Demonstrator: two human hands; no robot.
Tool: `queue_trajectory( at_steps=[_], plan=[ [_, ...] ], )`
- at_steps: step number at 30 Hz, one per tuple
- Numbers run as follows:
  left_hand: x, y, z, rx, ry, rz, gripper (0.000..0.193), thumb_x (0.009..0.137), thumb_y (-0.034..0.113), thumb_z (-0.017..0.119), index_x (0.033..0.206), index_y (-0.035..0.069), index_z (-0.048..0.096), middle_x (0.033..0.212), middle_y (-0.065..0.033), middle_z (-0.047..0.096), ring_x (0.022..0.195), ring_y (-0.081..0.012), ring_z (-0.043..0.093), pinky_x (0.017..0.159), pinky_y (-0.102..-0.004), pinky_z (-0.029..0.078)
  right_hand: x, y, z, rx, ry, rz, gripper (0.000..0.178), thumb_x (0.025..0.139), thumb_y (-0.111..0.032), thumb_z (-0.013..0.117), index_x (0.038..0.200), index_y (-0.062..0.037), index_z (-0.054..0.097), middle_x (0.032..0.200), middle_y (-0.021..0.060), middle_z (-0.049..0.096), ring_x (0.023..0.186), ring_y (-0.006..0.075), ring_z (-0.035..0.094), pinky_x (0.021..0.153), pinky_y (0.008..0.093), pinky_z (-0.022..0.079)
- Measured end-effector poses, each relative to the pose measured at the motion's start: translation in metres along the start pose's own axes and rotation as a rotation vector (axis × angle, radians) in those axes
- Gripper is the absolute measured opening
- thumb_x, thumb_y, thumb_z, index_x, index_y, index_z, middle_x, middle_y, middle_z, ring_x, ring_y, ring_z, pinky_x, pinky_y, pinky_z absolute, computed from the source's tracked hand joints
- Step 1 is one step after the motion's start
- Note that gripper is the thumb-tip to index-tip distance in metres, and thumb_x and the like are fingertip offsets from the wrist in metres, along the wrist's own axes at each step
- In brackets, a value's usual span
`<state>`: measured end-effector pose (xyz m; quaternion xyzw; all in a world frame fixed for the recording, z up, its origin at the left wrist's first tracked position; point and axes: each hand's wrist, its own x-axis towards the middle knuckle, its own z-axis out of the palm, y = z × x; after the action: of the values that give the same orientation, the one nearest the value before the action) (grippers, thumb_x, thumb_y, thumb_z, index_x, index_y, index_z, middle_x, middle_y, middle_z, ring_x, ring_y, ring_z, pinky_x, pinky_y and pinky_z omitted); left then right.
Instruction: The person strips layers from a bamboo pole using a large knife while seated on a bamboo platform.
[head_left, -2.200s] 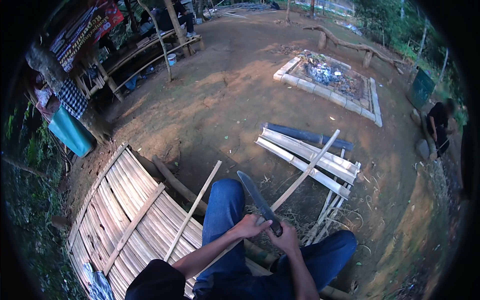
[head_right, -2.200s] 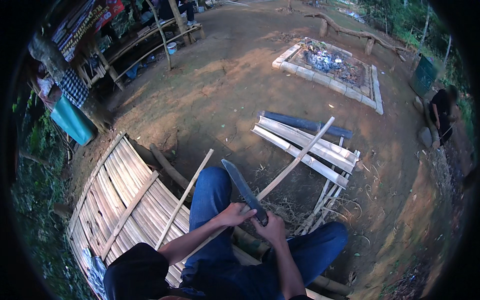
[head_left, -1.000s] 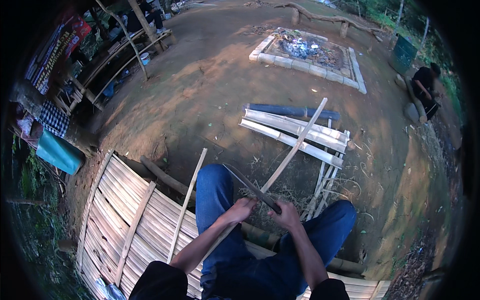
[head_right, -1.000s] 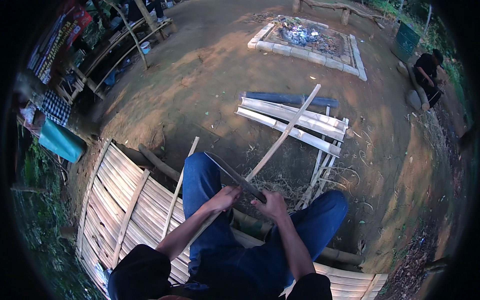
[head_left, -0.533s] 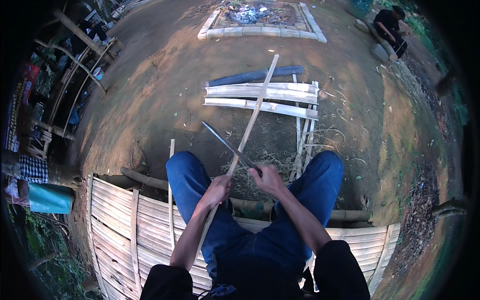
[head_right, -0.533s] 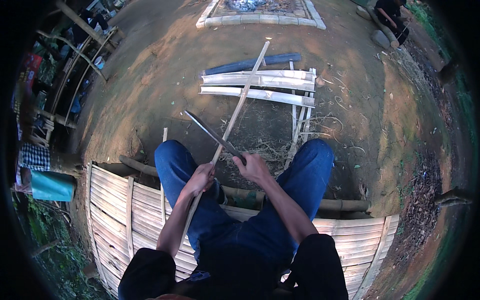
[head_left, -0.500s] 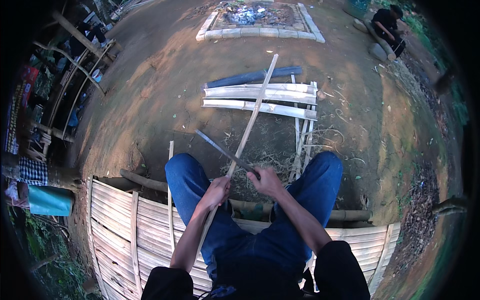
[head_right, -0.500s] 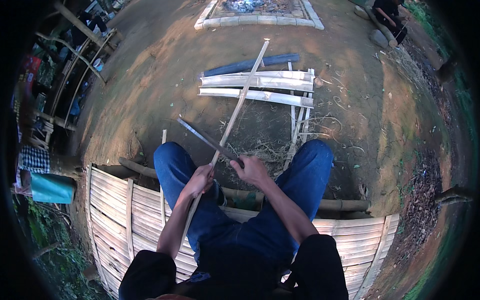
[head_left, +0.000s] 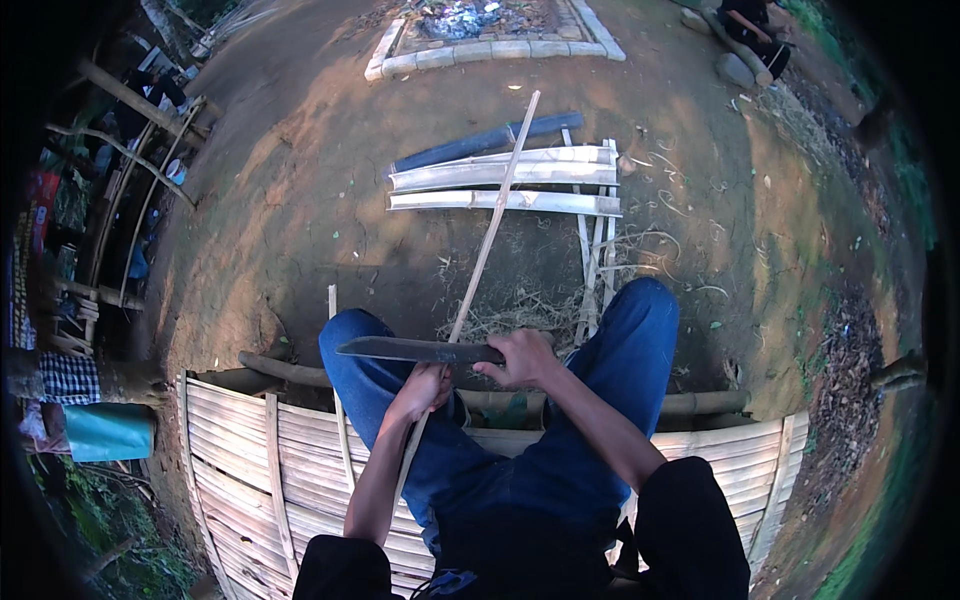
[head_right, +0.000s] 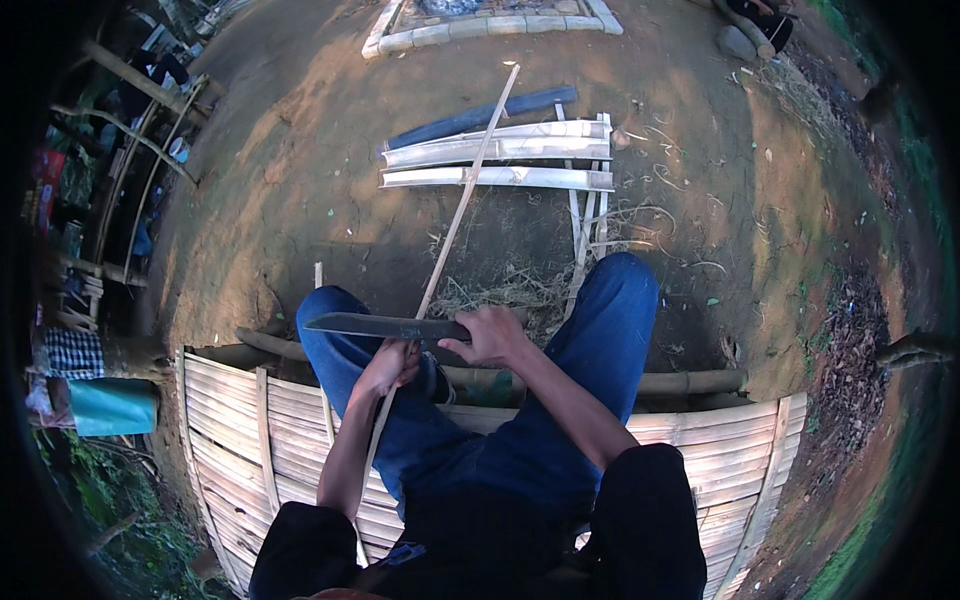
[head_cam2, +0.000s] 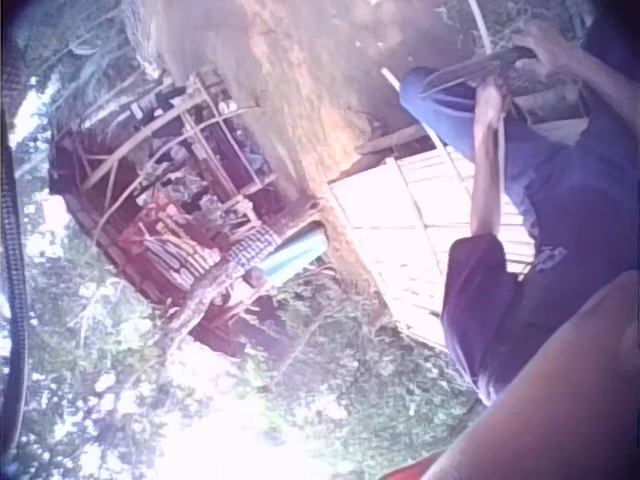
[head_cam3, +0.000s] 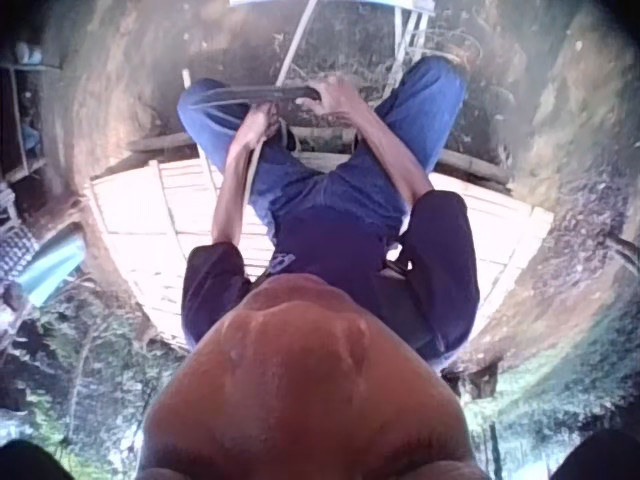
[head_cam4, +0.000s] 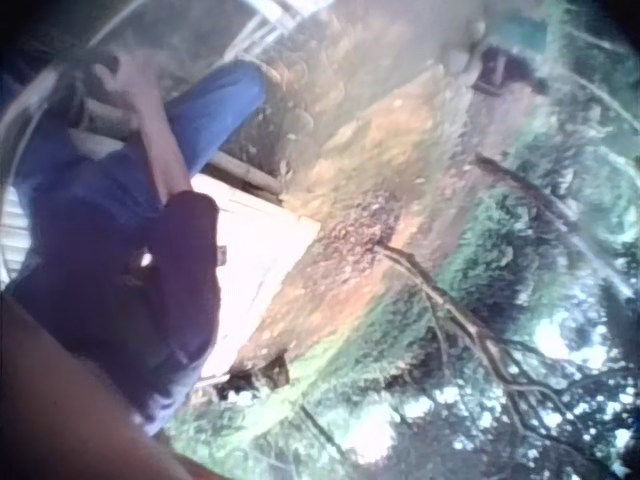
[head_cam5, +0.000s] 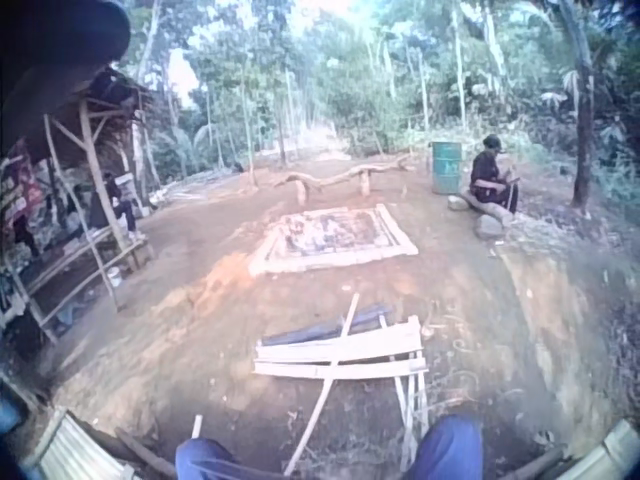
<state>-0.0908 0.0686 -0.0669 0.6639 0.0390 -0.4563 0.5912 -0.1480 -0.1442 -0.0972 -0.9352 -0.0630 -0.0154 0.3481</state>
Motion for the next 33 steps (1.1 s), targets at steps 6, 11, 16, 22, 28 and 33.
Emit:
queue_trajectory(
  at_steps=[6, 11, 16, 22, 28, 33],
  plan=[
    [0.008, 0.001, -0.002, -0.028, 0.008, -0.024, 0.042, 0.105, 0.043, 0.031, 0.076, 0.012, 0.037, 0.054, 0.0048, 0.029, 0.035, -0.0060, 0.026, 0.031, -0.0232, 0.022, 0.007, 0.031, 0.010, 0.027, 0.056, 0.222, 0.060, 0.084, -0.062, 0.057, 0.083, -0.0031, 0.068, 0.059, 0.0182, 0.061, 0.063, 0.0378, 0.066, 0.063, 0.0505, 0.052],
    [-0.002, -0.004, 0.002, -0.006, 0.043, -0.045, 0.044, 0.104, 0.047, 0.032, 0.076, 0.013, 0.036, 0.054, 0.0059, 0.027, 0.035, -0.0058, 0.023, 0.031, -0.0223, 0.021, 0.000, 0.006, 0.001, -0.010, -0.024, 0.017, 0.059, 0.083, -0.062, 0.057, 0.084, -0.0040, 0.068, 0.059, 0.0178, 0.061, 0.063, 0.0378, 0.066, 0.063, 0.0499, 0.052],
    [-0.010, -0.004, -0.005, -0.020, -0.030, -0.038, 0.045, 0.104, 0.048, 0.031, 0.076, 0.013, 0.035, 0.052, 0.0062, 0.026, 0.035, -0.0054, 0.022, 0.031, -0.0221, 0.021, 0.016, 0.058, 0.002, 0.181, 0.174, 0.425, 0.058, 0.085, -0.059, 0.058, 0.083, -0.0019, 0.067, 0.060, 0.0181, 0.062, 0.064, 0.0362, 0.067, 0.061, 0.0461, 0.051],
    [-0.004, -0.009, -0.009, 0.035, -0.089, -0.028, 0.045, 0.104, 0.047, 0.032, 0.077, 0.012, 0.037, 0.051, 0.0055, 0.028, 0.034, -0.0059, 0.026, 0.031, -0.0222, 0.023, 0.004, 0.017, 0.004, 0.132, -0.036, 0.152, 0.058, 0.086, -0.057, 0.059, 0.084, 0.0007, 0.068, 0.062, 0.0183, 0.062, 0.063, 0.0350, 0.066, 0.061, 0.0457, 0.051],
    [0.000, -0.025, -0.007, 0.408, 0.110, 0.121, 0.046, 0.105, 0.039, 0.033, 0.071, 0.009, 0.042, 0.051, 0.0023, 0.034, 0.034, -0.0094, 0.032, 0.033, -0.0268, 0.027, 0.009, 0.020, 0.003, 0.076, -0.005, 0.269, 0.060, 0.090, -0.056, 0.054, 0.083, 0.0015, 0.068, 0.061, 0.0185, 0.062, 0.061, 0.0348, 0.065, 0.061, 0.0460, 0.050],
    [-0.001, -0.019, 0.004, 0.470, 0.136, 0.121, 0.047, 0.104, 0.038, 0.032, 0.069, 0.008, 0.043, 0.050, 0.0016, 0.033, 0.035, -0.0109, 0.034, 0.033, -0.0274, 0.028, 0.015, 0.069, 0.007, 0.249, 0.178, 0.576, 0.062, 0.096, -0.053, 0.047, 0.079, 0.0036, 0.067, 0.061, 0.0208, 0.061, 0.060, 0.0359, 0.064, 0.062, 0.0457, 0.048]
  ],
)
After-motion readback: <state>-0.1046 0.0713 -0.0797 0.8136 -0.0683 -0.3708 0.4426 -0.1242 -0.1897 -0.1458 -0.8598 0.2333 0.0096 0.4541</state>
